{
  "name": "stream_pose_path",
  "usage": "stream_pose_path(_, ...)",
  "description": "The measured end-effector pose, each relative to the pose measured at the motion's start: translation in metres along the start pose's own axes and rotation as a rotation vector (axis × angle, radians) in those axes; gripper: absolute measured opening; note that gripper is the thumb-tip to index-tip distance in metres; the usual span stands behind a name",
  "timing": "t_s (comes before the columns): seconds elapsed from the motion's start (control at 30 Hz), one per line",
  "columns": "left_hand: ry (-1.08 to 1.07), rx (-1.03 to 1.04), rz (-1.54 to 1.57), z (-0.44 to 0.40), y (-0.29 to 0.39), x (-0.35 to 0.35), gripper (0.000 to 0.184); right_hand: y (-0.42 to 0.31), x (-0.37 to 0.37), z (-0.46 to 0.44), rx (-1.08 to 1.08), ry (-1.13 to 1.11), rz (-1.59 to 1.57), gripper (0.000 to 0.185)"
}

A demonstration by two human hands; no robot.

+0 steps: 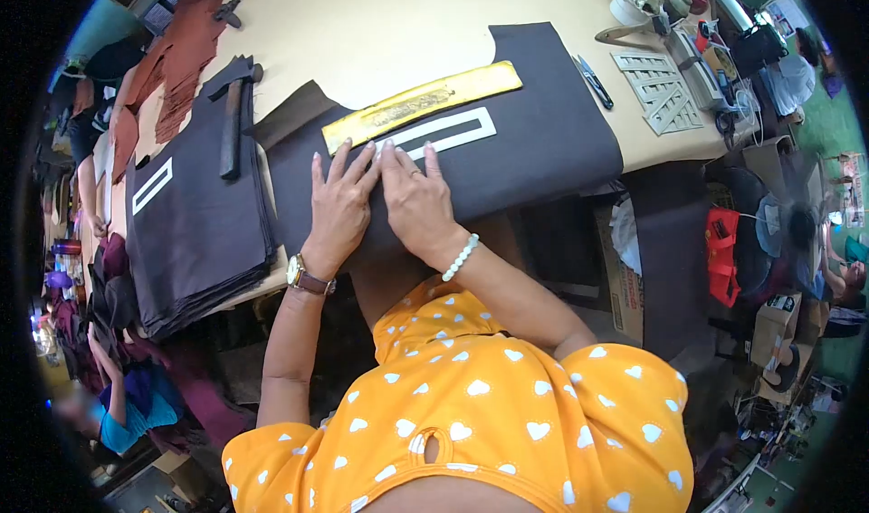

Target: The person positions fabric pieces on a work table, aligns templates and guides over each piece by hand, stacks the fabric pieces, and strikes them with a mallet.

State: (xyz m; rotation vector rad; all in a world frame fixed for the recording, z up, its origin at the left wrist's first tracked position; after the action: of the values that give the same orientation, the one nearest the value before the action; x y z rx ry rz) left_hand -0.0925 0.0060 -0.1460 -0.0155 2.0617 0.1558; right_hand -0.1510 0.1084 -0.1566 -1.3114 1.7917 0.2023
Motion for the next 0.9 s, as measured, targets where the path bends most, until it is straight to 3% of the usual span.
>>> stream_pose_path(0.13, -0.018, 0.027, -0.059, -0.001, 0.001, -0.002, 0.049, 0.037, -0.023, -0.002, 0.106, -0.106, 0.007, 0.044)
stream_pose_path(0.5, -0.01, 0.053, -0.265, 0.01, 0.006, -0.015, 0.034, 0.113, -0.067, -0.005, 0.125, -0.019, 0.292, 0.042)
stream_pose_path(0.6, -0.014, -0.114, -0.15, 0.008, -0.012, -0.029, 0.031, 0.125, -0.067, -0.039, 0.106, -0.086, 0.477, 0.042)
stream_pose_path(0.63, 0.065, -0.172, -0.187, 0.01, -0.023, -0.025, 0.03, 0.126, -0.06, -0.048, 0.026, 0.035, 0.415, 0.042)
stream_pose_path(0.73, 0.295, -0.496, -0.042, 0.005, -0.048, -0.025, 0.032, 0.112, -0.031, -0.072, -0.171, -0.065, 0.149, 0.052)
stream_pose_path(0.8, 0.331, -0.524, -0.281, 0.015, -0.063, -0.011, 0.039, 0.106, -0.01, -0.085, -0.172, -0.345, 0.084, 0.066)
stream_pose_path(0.9, 0.225, -0.634, -0.353, 0.024, -0.07, 0.004, 0.052, 0.102, 0.0, -0.098, -0.25, -0.281, 0.001, 0.064)
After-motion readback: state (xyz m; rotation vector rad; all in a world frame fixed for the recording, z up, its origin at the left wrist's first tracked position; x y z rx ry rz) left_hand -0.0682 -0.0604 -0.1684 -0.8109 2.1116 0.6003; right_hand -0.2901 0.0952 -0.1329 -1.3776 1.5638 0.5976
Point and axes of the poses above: each hand's wrist, its own z-axis away from the middle knuckle, its own x-axis out of the palm, y = z × x, the point moved 3 cm from there along -z, towards the middle knuckle, and after that the axes turned 13 degrees about y, right-handed, at the moved point
